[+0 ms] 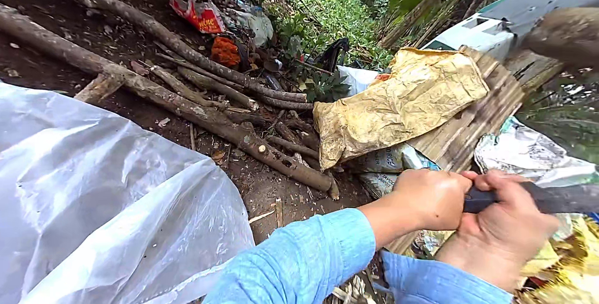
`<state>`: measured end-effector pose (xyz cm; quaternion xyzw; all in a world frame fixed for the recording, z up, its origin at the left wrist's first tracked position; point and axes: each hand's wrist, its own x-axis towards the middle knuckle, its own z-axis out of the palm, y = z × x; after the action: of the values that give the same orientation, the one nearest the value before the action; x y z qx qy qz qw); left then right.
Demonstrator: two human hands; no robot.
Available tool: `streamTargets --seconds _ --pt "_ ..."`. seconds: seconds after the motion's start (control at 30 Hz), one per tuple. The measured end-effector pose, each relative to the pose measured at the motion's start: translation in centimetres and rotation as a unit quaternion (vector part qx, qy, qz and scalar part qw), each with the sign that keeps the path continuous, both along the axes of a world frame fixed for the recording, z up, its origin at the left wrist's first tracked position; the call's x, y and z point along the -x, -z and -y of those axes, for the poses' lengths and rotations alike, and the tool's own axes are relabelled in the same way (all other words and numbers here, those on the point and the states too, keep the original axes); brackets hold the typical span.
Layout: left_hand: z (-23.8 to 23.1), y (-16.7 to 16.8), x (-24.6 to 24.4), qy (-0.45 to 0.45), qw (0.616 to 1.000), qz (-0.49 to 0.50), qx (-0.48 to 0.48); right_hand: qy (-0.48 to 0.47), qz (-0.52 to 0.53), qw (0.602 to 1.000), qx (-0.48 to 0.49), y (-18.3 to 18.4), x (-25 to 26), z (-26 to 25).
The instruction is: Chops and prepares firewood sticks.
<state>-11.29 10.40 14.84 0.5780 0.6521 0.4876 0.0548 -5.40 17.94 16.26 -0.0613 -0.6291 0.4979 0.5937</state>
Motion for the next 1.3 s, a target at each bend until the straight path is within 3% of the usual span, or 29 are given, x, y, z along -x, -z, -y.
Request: streamTargets --seconds 0.07,0.13,0.2,0.27,0.33,0.43,0.53,0.63,0.8,1.07,1.3 --pt "0.2 5.3 1.4 -0.036 0.997 0.060 -0.023 0.031 0.085 0.996 0.019 4.5 1.8 1.1" --pt "1.3 15.2 2.4 -0.099 0.978 0.183 0.031 0.065 0.273 0.957 0.077 13.2 3.9 2.7" --pt "3.1 25.7 2.1 -0.164 0.912 0.339 0.162 0.047 0.501 0.852 0.142 23.0 6.3 4.5" --pt "4.5 31.4 2.7 -0.211 0.853 0.402 0.257 0.004 0.602 0.777 0.187 29.4 8.9 5.7" --pt "5.0 32.0 3.8 -0.218 0.846 0.397 0.282 -0.014 0.603 0.768 0.216 30.2 10.3 5.9" --pt "5.0 29.5 2.8 -0.217 0.843 0.402 0.284 -0.035 0.571 0.775 0.270 28.2 9.7 5.7" --pt "4.9 26.2 0.7 -0.210 0.848 0.396 0.283 -0.078 0.522 0.790 0.313 24.9 7.5 5.3" --pt "6.1 24.4 -2.6 -0.191 0.837 0.415 0.302 -0.092 0.533 0.772 0.334 23.6 4.0 5.9" --pt "8.9 26.8 -6.7 -0.168 0.821 0.488 0.242 -0.107 0.567 0.741 0.344 24.8 -0.2 8.7" --pt "10.4 27.2 -7.3 -0.184 0.808 0.521 0.207 -0.121 0.594 0.721 0.337 25.8 0.4 9.9" --pt "12.8 30.8 -8.5 -0.189 0.787 0.562 0.170 -0.121 0.631 0.712 0.282 29.2 -0.6 12.1"
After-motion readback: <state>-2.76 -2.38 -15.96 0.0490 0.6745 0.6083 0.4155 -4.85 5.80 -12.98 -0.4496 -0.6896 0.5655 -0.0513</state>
